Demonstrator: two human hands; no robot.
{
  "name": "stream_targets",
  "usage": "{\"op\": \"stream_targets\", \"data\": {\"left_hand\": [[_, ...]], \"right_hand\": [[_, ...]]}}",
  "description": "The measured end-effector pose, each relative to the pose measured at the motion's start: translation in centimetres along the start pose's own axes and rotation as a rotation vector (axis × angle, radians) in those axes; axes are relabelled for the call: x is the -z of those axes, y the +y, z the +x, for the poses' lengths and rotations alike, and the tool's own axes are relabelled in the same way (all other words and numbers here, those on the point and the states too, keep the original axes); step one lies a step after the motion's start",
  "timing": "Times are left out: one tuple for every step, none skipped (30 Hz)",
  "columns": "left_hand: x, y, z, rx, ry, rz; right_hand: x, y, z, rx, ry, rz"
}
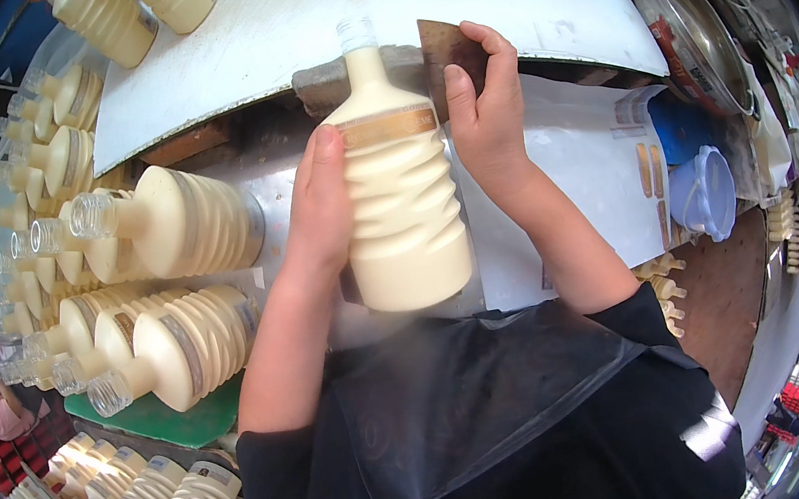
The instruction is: The person applies adhesive labels to the bodies of cream-colored plastic bottles. They peel individual labels from a sheet and smooth them onto each bottle, then place the labeled bottles into a tray.
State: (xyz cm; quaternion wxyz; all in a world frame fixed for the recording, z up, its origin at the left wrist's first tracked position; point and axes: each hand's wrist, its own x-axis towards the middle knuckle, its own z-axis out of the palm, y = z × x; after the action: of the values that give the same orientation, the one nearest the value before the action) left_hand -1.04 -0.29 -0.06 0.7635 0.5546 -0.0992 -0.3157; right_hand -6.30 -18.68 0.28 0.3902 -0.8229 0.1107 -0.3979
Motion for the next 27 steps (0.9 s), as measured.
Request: {"op": "stream_targets", "data": {"left_hand": [[0.0, 0.0, 0.0, -0.014, -0.015, -0.005], [-0.1, 0.1, -0.1, 0.005, 0.005, 0.003], [-0.2, 0.2, -0.1, 0.008, 0.012, 0.010], [-0.2, 0.4, -0.1, 0.008, 0.018, 0.017], [-0.3, 0.6, -0.2, 0.006, 0.023, 0.050], [-0.4, 0.7, -0.4, 0.003, 0.026, 0.083], [-0.5, 0.9, -0.5, -0.003, 0.025, 0.116], [-0.5, 1.0, -0.9, -0.015, -0.021, 0.113], [-0.6, 1.2, -1.2, -0.006, -0.071, 0.040], [-0.4, 1.5, -1.4, -0.013, -0.090, 0.215], [-0.3, 1.7, -1.6, -0.052, -0.124, 0.363], [-0.7, 1.6, -1.8, -0.175, -0.112, 0.355], [-0.7, 1.7, -1.7, -0.145, -0.134, 0.368], [-0.7, 1.9, -1.6, -0.091, -0.149, 0.378], [-0.7, 2.1, -1.6, -0.010, -0.154, 0.395], [-0.8, 2.2, -1.7, -0.044, -0.150, 0.417], [-0.8, 2.4, -1.9, -0.047, -0.129, 0.438], [-1.0, 2.4, -2.2, -0.150, -0.111, 0.440], [-1.3, 2.3, -2.5, -0.261, -0.094, 0.433], [-1.4, 2.3, -3.0, -0.226, -0.055, 0.482], [-1.4, 2.2, -3.8, -0.198, -0.024, 0.530], [-1.4, 2.1, -4.3, -0.170, 0.008, 0.579], [-1.5, 1.9, -4.5, -0.257, 0.006, 0.700], [-1.6, 1.6, -4.8, -0.342, 0.008, 0.819], [-1.8, 1.2, -4.8, -0.426, 0.011, 0.938], [-1.8, 0.9, -4.6, -0.429, 0.025, 0.915], [-1.8, 0.7, -4.5, -0.412, 0.033, 0.895]], "right_hand": [[0.3, -0.4, 0.1, 0.010, 0.005, -0.006], [0.5, -0.9, 0.3, 0.014, 0.023, -0.008], [0.6, -1.6, 0.4, -0.006, 0.004, 0.006], [0.6, -2.4, 0.6, -0.030, -0.001, 0.024], [0.5, -3.4, 0.7, -0.053, -0.006, 0.041], [0.1, -4.4, 0.8, 0.038, -0.054, 0.013], [-0.3, -5.5, 0.9, 0.065, -0.091, -0.063], [-0.8, -6.5, 1.1, 0.048, -0.151, -0.124], [-1.3, -7.5, 1.4, 0.087, -0.182, -0.176], [-1.9, -8.3, 1.9, 0.055, -0.273, -0.215], [-2.5, -9.0, 2.4, 0.126, -0.295, -0.234], [-3.2, -9.8, 2.6, 0.232, -0.315, -0.293], [-4.3, -10.7, 2.8, 0.340, -0.252, -0.350], [-4.7, -11.1, 3.0, 0.223, -0.433, -0.358], [-4.9, -11.4, 3.2, 0.100, -0.615, -0.354], [-4.9, -11.5, 3.2, 0.117, -0.596, -0.367], [-4.6, -11.3, 3.1, 0.134, -0.583, -0.374], [-4.1, -11.0, 2.9, 0.152, -0.570, -0.376], [-3.5, -10.4, 2.6, 0.129, -0.495, -0.324], [-2.5, -9.6, 2.3, 0.108, -0.418, -0.268], [-1.6, -8.6, 1.9, 0.150, -0.295, -0.189], [-1.0, -7.5, 1.7, 0.043, -0.261, -0.165], [-0.2, -6.2, 1.4, -0.030, -0.213, -0.131], [0.3, -5.0, 0.9, -0.049, -0.155, -0.106], [0.6, -3.9, 0.5, -0.036, -0.074, -0.073], [0.6, -3.0, 0.1, -0.027, -0.035, -0.048], [0.4, -2.3, -0.3, -0.029, 0.007, -0.026]]}}
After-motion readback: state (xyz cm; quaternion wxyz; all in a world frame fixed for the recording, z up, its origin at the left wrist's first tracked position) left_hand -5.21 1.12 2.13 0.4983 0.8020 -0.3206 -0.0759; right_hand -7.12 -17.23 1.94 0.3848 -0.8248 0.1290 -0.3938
